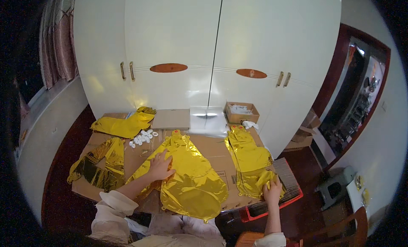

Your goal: Preparing and folding gold-colored items on a workbench for packaging.

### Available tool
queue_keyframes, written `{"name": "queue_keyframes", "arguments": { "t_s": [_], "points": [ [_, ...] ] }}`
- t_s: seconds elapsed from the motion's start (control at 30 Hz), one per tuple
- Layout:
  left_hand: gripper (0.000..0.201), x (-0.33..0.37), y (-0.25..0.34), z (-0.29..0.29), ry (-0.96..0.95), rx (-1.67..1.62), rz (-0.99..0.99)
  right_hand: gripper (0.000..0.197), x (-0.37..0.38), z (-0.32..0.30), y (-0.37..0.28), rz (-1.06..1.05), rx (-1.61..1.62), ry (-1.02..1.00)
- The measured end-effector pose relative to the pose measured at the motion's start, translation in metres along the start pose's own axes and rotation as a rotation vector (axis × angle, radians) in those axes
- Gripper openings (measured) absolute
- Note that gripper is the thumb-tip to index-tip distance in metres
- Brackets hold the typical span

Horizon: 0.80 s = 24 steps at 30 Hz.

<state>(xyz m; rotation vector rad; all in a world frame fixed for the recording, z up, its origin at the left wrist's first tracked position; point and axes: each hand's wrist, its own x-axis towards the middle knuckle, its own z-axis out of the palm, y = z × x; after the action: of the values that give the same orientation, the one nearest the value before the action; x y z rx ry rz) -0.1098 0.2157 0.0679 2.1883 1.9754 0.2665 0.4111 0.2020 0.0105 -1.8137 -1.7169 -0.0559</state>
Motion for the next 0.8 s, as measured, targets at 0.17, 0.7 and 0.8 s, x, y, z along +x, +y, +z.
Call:
{"name": "queue_keyframes", "arguments": {
  "t_s": [0.17,0.7,0.8],
  "points": [
    [0.086,-0.008,-0.009,0.019,-0.044,0.085,0.138,0.048,0.007,-0.012,-0.009,0.092,0.022,-0.067],
    [0.09,-0.035,-0.007,0.02,-0.035,0.195,0.06,0.053,0.005,-0.018,0.005,-0.037,-0.175,-0.142],
    [0.091,-0.036,-0.004,0.011,-0.091,0.206,0.035,0.052,0.003,-0.003,0.018,-0.057,-0.204,-0.03]
  ]
}}
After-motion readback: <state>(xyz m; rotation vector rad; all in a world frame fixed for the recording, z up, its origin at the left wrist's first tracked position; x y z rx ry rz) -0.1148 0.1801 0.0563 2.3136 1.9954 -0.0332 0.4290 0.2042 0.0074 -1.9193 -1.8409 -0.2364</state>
